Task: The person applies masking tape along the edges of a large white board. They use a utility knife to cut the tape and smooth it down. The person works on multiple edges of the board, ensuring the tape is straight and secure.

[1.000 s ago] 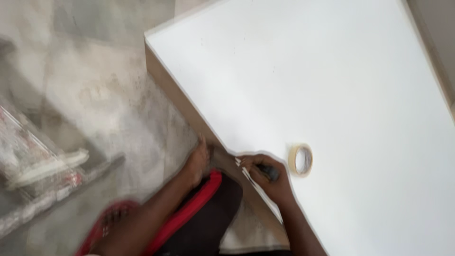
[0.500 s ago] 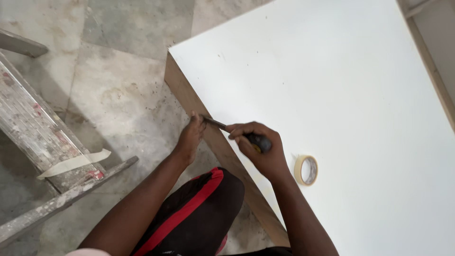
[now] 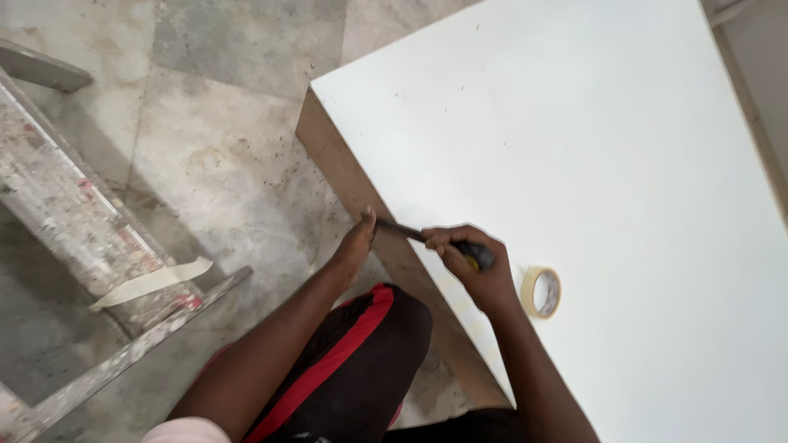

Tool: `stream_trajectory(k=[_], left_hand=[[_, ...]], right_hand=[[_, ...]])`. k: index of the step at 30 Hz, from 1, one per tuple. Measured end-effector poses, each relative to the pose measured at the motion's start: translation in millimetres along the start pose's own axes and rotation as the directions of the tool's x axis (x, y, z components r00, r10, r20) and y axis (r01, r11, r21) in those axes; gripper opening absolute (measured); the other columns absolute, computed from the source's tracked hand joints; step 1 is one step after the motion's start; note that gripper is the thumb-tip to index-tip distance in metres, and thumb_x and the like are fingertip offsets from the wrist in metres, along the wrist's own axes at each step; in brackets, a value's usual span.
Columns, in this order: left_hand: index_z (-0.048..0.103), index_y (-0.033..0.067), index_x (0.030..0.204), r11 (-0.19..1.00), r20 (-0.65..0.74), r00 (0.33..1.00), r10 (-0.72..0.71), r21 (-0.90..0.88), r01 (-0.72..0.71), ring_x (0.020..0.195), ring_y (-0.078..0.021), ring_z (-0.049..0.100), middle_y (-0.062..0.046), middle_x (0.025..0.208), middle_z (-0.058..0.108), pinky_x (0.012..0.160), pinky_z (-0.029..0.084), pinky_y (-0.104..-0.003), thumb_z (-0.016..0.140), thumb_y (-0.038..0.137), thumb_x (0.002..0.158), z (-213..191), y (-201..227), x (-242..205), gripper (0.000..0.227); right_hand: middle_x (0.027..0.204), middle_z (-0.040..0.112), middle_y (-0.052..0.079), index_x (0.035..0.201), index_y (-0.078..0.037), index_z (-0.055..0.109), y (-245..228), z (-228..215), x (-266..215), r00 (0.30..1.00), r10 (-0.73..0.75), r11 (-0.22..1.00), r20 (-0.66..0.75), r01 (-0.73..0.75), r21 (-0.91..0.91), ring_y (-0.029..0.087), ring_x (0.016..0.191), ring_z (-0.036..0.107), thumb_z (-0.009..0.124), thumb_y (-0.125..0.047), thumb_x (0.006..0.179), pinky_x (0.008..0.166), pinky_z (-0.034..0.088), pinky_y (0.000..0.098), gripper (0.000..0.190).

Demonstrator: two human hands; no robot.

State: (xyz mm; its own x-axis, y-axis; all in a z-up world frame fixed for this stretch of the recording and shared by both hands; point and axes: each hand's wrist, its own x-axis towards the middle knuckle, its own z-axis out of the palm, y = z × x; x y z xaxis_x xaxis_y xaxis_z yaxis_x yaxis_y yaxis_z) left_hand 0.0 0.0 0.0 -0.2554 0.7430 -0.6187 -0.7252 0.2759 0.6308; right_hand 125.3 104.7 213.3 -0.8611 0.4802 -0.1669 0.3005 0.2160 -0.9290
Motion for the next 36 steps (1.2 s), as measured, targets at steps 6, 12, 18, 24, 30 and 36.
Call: stream_trajectory(k=[6,12,18,24,30,36], left_hand=[[0.004,-0.0033,0.162,0.998,0.095,0.995,0.038,-0.043,-0.035,0.16,-0.0366,0.011,-0.027,0.169,0.009,0.128,0.011,-0.047,0.019,0.081,0.094,-5,-33,10,0.11],[0.008,0.009,0.162,0.946,0.134,0.991,-0.006,-0.32,0.049,0.155,-0.0366,0.023,-0.017,0.169,0.021,0.127,0.019,-0.047,0.021,0.08,0.084,4,-58,44,0.107],[0.012,-0.0008,0.164,0.965,0.04,0.964,-0.263,-0.017,0.263,0.158,-0.0382,0.018,-0.026,0.168,0.018,0.127,0.018,-0.05,0.015,0.082,0.095,-6,-41,31,0.107],[0.047,0.0039,0.151,0.948,-0.285,0.906,0.312,0.161,-0.276,0.131,-0.0314,0.06,-0.023,0.137,0.066,0.115,0.044,-0.043,0.056,0.048,0.095,-32,-23,-26,0.072],[0.043,-0.0004,0.145,0.642,-0.48,0.484,0.732,0.247,-0.726,0.137,-0.0278,0.051,-0.015,0.142,0.052,0.113,0.049,-0.043,0.071,0.03,0.1,-58,65,-104,0.061],[0.053,0.0081,0.129,0.802,-0.338,0.811,0.477,-0.211,-0.559,0.102,-0.0232,0.07,-0.013,0.114,0.069,0.091,0.057,-0.039,0.073,0.024,0.09,-36,103,-108,0.046]], right_hand=[[0.107,0.077,0.013,0.101,-0.003,0.072,20,-21,-16,1.0,-0.008,0.999,0.003,0.008,0.032,0.025,0.117,0.072,0.065,0.003,0.095,0.104,0.059,0.0394,0.011],[0.102,0.079,0.015,0.097,0.0,0.074,31,-1,-19,0.996,0.091,0.995,-0.019,-0.091,-0.03,0.025,0.112,0.073,0.07,0.004,0.092,0.101,0.058,0.0382,0.008],[0.104,0.077,0.013,0.099,-0.001,0.072,31,-14,-29,0.999,0.046,0.993,-0.028,-0.043,0.106,0.025,0.113,0.073,0.068,0.0,0.093,0.101,0.061,0.0391,0.008],[0.09,0.071,0.011,0.089,-0.006,0.066,21,3,-19,0.831,0.392,0.804,-0.395,-0.1,0.586,0.032,0.108,0.073,0.072,-0.017,0.09,0.089,0.063,0.0479,0.013],[0.089,0.067,0.012,0.082,-0.007,0.057,19,-2,-8,0.778,0.56,0.283,-0.284,0.142,0.948,0.038,0.116,0.067,0.077,-0.038,0.088,0.096,0.054,0.0573,0.038],[0.103,0.06,0.017,0.087,0.0,0.057,34,24,-1,0.778,0.615,-0.035,-0.125,0.186,0.982,0.041,0.122,0.063,0.079,-0.046,0.086,0.1,0.052,0.0581,0.051]])
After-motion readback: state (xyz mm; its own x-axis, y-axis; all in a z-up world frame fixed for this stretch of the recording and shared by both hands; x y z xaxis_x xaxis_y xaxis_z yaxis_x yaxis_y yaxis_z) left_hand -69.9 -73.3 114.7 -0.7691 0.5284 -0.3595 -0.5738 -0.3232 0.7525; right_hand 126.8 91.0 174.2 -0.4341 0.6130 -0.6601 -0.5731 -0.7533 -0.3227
